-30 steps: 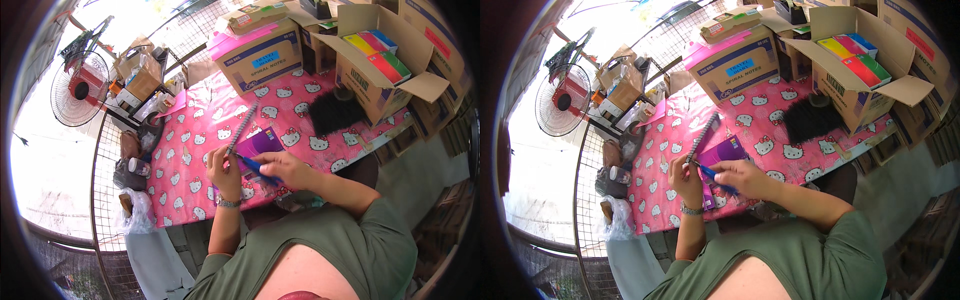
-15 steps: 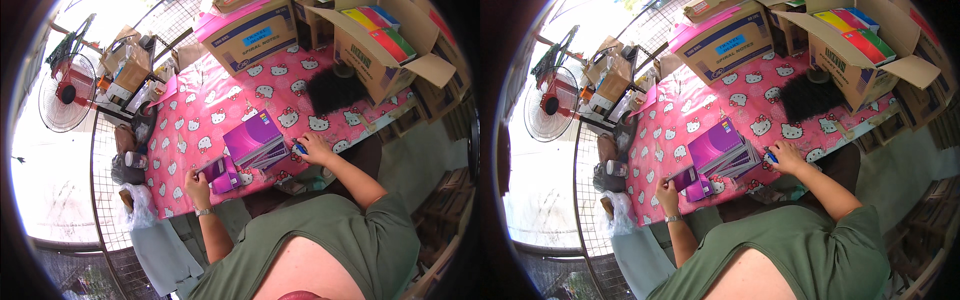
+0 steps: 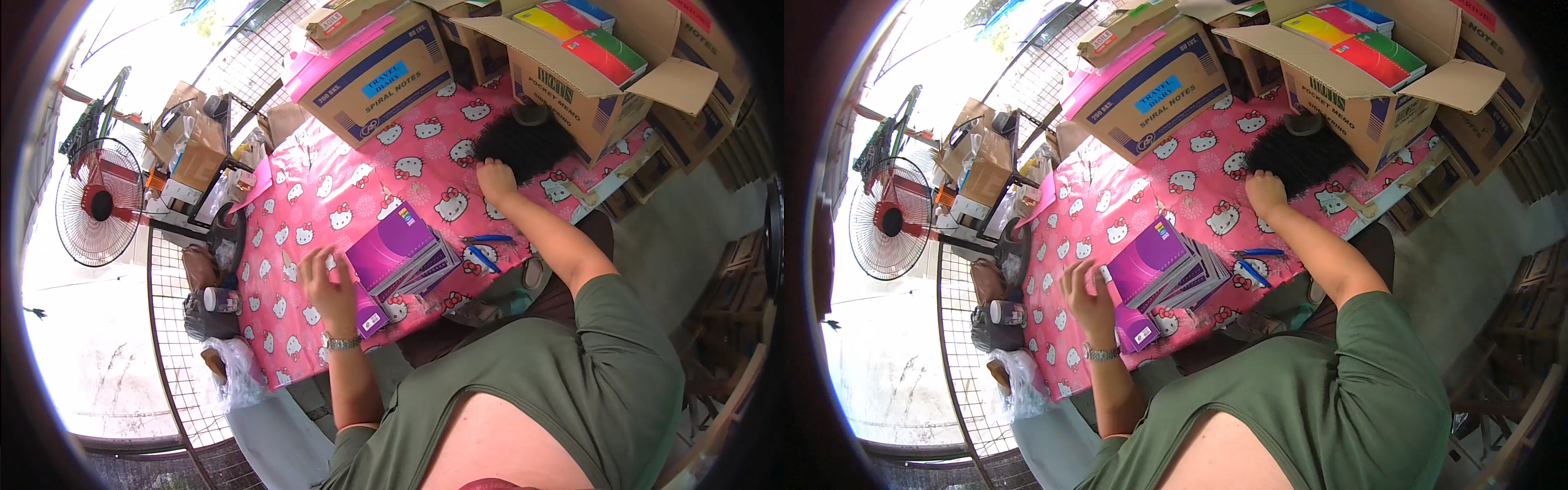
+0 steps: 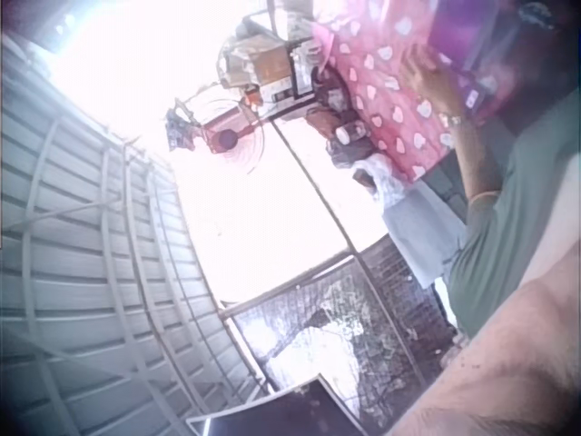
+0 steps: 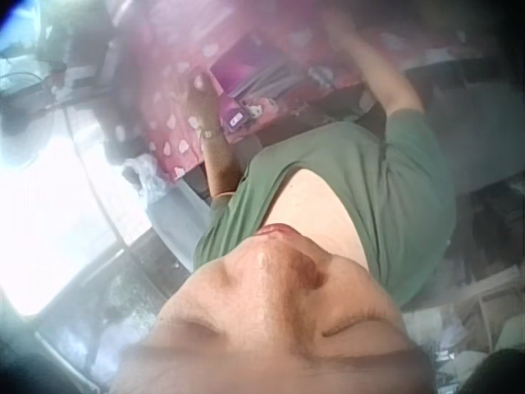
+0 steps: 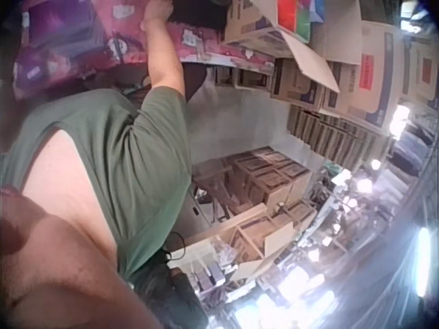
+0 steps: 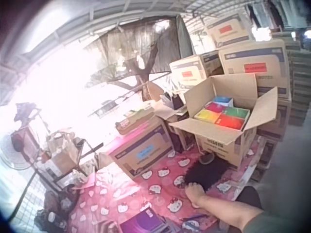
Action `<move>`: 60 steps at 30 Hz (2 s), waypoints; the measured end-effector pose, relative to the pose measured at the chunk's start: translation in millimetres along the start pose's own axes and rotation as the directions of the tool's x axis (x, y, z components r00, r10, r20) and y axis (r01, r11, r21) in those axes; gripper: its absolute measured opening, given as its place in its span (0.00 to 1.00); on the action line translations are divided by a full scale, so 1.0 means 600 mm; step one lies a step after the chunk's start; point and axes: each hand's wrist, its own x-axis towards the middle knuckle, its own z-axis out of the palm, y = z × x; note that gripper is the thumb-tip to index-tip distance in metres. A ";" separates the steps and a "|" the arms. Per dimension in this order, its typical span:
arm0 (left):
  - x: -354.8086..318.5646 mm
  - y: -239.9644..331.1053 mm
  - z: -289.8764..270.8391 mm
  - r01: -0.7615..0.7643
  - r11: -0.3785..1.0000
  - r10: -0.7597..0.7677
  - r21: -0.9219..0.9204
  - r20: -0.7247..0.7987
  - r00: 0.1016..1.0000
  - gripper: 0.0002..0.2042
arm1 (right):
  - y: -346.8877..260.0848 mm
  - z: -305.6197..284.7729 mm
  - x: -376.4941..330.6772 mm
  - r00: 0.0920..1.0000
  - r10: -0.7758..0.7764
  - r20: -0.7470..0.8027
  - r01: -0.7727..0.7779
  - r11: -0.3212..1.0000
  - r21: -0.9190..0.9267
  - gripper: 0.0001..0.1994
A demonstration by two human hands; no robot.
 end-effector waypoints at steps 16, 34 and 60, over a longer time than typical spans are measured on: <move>0.124 0.129 -0.073 -0.173 0.947 0.293 -0.271 0.508 0.810 0.12 | -0.082 -0.411 -0.064 0.792 -0.410 -0.452 0.555 0.176 0.813 0.13; 0.083 0.138 -0.022 -0.222 0.959 0.265 -0.178 0.279 0.923 0.08 | -0.102 -0.413 -0.077 0.710 -0.382 -0.592 0.704 0.386 0.595 0.11; 0.081 0.152 -0.019 -0.308 0.930 0.356 -0.200 0.288 0.889 0.07 | 0.013 -0.323 0.062 0.961 -0.021 -0.277 0.222 0.656 0.722 0.15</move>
